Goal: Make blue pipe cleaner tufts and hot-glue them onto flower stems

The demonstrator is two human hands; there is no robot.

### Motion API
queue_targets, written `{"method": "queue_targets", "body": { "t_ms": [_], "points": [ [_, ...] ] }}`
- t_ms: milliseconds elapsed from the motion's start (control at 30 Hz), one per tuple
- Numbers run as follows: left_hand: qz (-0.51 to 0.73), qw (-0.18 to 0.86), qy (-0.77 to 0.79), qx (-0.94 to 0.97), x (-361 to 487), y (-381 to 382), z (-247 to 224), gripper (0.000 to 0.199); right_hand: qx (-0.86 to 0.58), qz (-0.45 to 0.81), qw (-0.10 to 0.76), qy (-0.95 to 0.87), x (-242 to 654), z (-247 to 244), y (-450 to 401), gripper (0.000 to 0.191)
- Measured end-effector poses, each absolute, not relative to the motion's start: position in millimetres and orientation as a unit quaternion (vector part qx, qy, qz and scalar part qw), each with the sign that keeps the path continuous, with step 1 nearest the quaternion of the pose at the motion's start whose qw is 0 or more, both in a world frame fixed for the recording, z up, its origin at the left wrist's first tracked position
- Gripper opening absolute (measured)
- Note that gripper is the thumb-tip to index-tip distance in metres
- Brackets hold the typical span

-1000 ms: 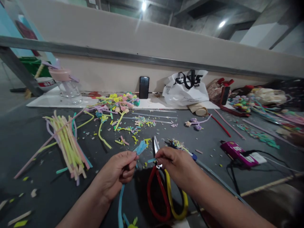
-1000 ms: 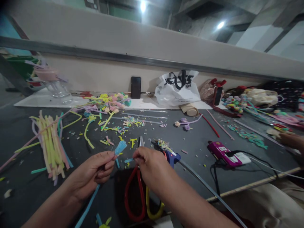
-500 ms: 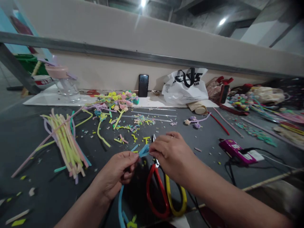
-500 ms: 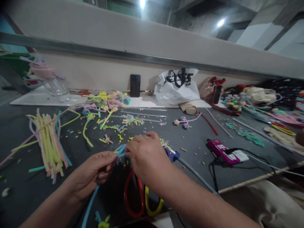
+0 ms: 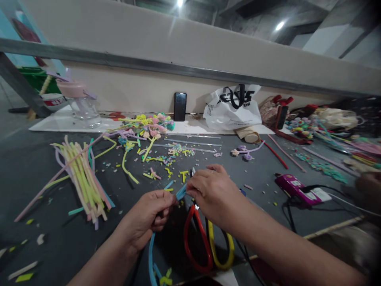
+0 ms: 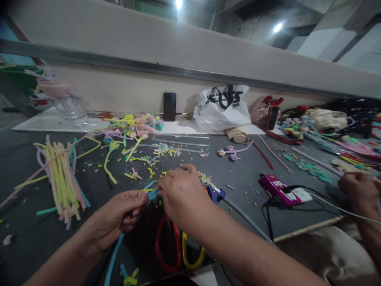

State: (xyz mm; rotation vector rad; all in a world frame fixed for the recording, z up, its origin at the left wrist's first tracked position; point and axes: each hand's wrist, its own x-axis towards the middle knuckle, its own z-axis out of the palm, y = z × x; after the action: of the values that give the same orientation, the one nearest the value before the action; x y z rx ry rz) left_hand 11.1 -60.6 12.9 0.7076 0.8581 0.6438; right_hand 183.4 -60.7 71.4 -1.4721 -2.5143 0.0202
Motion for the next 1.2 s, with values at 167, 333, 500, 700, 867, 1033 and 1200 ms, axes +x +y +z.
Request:
{"method": "queue_targets", "body": {
  "t_ms": [167,333,500,700,867,1033,1200],
  "points": [
    [0.292,0.804,0.4,0.329,11,-62,12,0.032,-0.534,0.035,0.107,-0.838,182,72,-60,0.013],
    [0.286,0.804,0.4,0.333,10,-63,14,0.032,-0.547,0.05,0.115,-0.828,182,70,-58,0.012],
    [0.283,0.809,0.392,0.335,10,-62,13,0.03,-0.548,0.067,0.118,-0.825,183,68,-58,0.012],
    [0.275,0.816,0.385,0.333,10,-62,11,0.026,-0.549,0.095,0.126,-0.821,185,67,-58,0.01],
    [0.263,0.821,0.382,0.333,9,-61,9,0.02,-0.574,0.129,0.133,-0.798,186,67,-57,0.008],
    [0.262,0.832,0.372,0.318,9,-60,9,0.02,-0.568,0.16,0.159,-0.792,189,70,-59,0.005],
    [0.276,0.836,0.368,0.301,9,-60,9,0.018,-0.563,0.172,0.203,-0.782,195,75,-59,0.007]
  ]
}}
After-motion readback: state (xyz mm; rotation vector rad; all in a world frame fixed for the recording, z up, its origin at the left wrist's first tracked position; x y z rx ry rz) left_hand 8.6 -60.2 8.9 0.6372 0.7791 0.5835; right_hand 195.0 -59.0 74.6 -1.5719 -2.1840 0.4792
